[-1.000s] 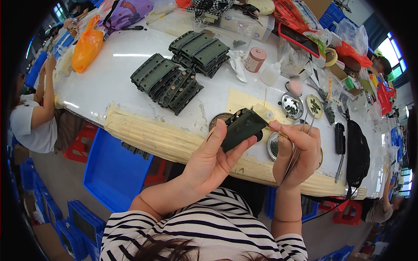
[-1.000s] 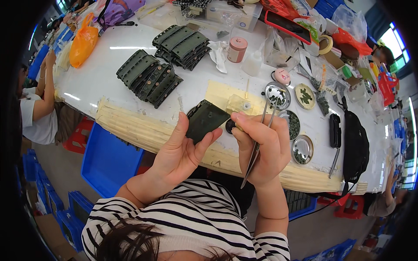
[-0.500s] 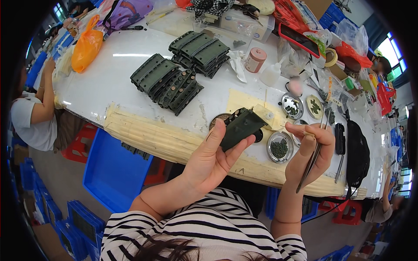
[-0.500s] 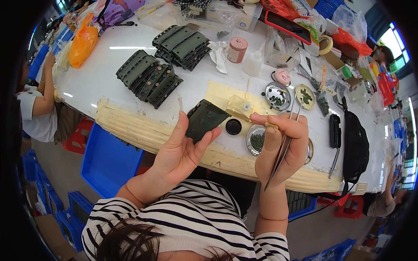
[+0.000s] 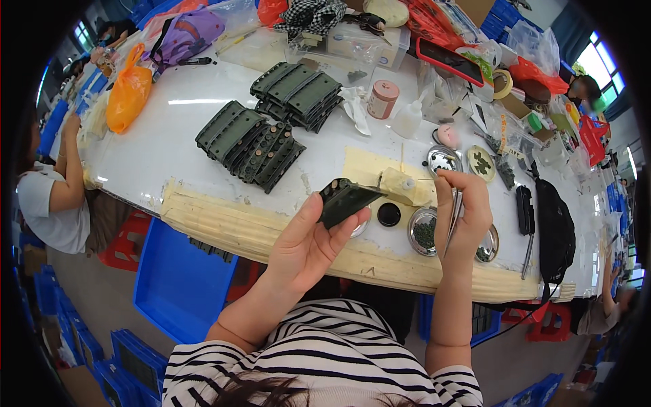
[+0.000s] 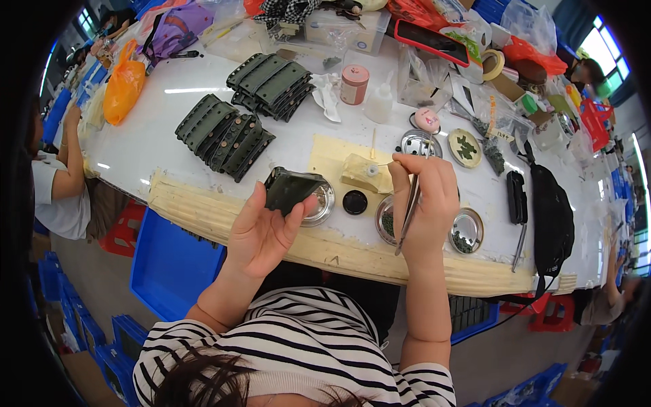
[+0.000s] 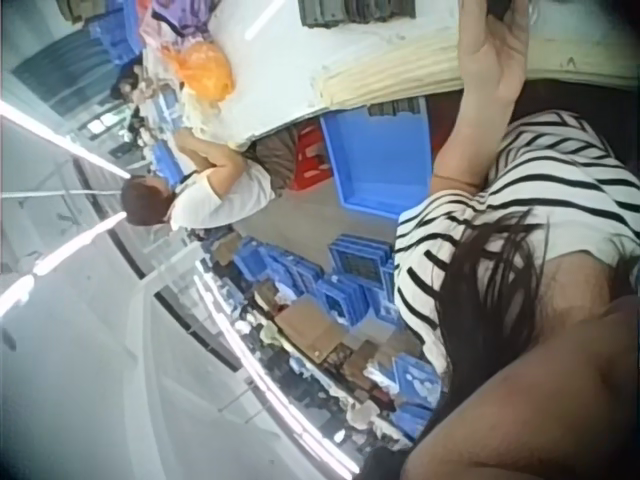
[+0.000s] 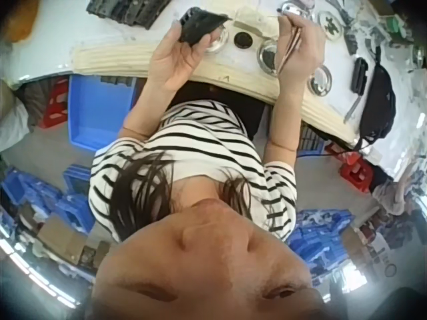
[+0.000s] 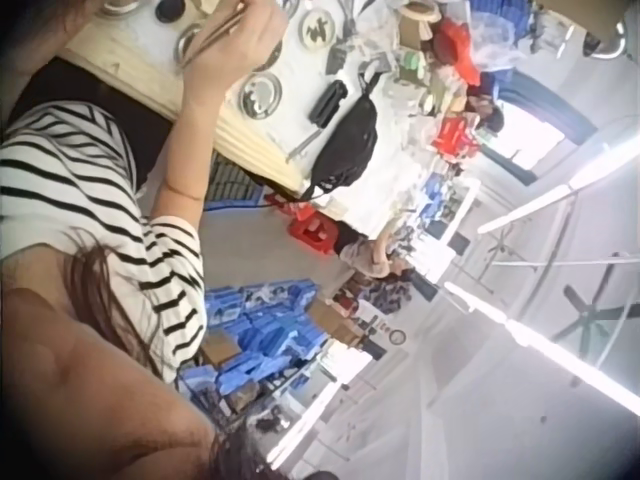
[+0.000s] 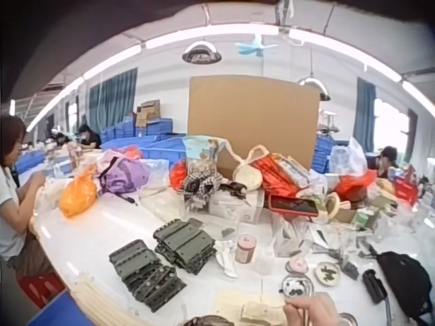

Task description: Assembling and detailing components of a miniature model tank at a workbench using a brush and glue.

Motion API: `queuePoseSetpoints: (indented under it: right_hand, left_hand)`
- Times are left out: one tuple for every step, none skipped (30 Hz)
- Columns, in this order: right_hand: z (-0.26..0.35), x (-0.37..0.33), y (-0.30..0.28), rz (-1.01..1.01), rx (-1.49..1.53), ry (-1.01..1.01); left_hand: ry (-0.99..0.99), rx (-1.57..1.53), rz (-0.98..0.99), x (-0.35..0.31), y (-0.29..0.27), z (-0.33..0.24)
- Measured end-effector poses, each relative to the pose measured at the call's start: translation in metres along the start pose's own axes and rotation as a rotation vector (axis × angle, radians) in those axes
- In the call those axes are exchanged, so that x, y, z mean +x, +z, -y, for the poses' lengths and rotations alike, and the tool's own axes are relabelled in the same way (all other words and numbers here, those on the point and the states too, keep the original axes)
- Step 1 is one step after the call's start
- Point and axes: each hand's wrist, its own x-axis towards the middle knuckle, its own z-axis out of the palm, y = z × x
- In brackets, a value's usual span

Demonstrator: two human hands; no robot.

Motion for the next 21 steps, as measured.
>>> queuePoseSetpoints:
  right_hand:
    - [-0.002,0.000,0.003,0.013,-0.020,-0.016]
    - [-0.004,0.001,0.006,0.025,-0.041,-0.032]
    - [-0.005,0.002,0.009,0.044,-0.049,-0.038]
    - [-0.005,0.001,0.010,0.068,-0.051,-0.036]
    - [-0.006,0.000,0.010,0.092,-0.053,-0.034]
    - [-0.006,0.001,0.011,0.116,-0.052,-0.040]
    - [-0.004,0.000,0.011,0.141,-0.053,-0.007]
    - [-0.004,-0.001,0.011,0.154,-0.050,-0.006]
    - [-0.004,-0.001,0.011,0.171,-0.049,-0.005]
    - [-0.004,-0.001,0.011,0.187,-0.048,-0.005]
    - [-0.004,-0.001,0.011,0.183,-0.051,-0.013]
    - [-0.005,-0.002,0.011,0.181,-0.053,-0.019]
    - [-0.005,-0.003,0.010,0.180,-0.056,-0.025]
    - [-0.005,-0.003,0.010,0.169,-0.051,-0.031]
    - [-0.005,-0.003,0.011,0.159,-0.041,-0.037]
    - [-0.005,-0.003,0.012,0.149,-0.030,-0.043]
    - [-0.005,-0.003,0.011,0.152,-0.035,-0.043]
    - [-0.005,-0.003,0.010,0.143,-0.034,-0.038]
    - [-0.003,-0.003,0.009,0.134,-0.031,-0.033]
    - [-0.002,-0.003,0.008,0.125,-0.029,-0.028]
    - [-0.002,-0.003,0.006,0.131,-0.045,-0.020]
  left_hand:
    - [0.018,0.019,0.032,-0.001,-0.003,-0.003]
    - [0.035,0.037,0.065,-0.001,-0.007,-0.007]
    - [0.031,0.050,0.082,-0.002,-0.013,-0.011]
    - [0.014,0.044,0.141,-0.002,-0.015,-0.014]
    - [-0.003,0.038,0.201,-0.001,-0.016,-0.016]
    - [-0.014,0.032,0.263,0.001,-0.016,-0.018]
    - [-0.038,0.019,0.312,0.004,-0.021,-0.020]
    - [-0.063,0.006,0.362,0.007,-0.028,-0.022]
    - [-0.085,-0.011,0.410,0.010,-0.032,-0.023]
    - [-0.095,0.005,0.426,0.011,-0.031,-0.023]
    - [-0.105,0.021,0.442,0.013,-0.030,-0.023]
    - [-0.115,0.035,0.455,0.013,-0.030,-0.021]
    - [-0.142,-0.028,0.478,0.014,-0.030,-0.019]
    - [-0.170,-0.092,0.501,0.016,-0.031,-0.016]
    - [-0.193,-0.151,0.521,0.016,-0.031,-0.014]
    - [-0.219,-0.187,0.524,0.016,-0.033,-0.011]
    - [-0.245,-0.222,0.528,0.016,-0.034,-0.007]
    - [-0.274,-0.258,0.534,0.018,-0.035,-0.001]
    - [-0.215,-0.310,0.591,0.019,-0.034,0.009]
    - [-0.217,-0.330,0.578,0.019,-0.033,0.013]
    - [-0.226,-0.355,0.567,0.019,-0.034,0.016]
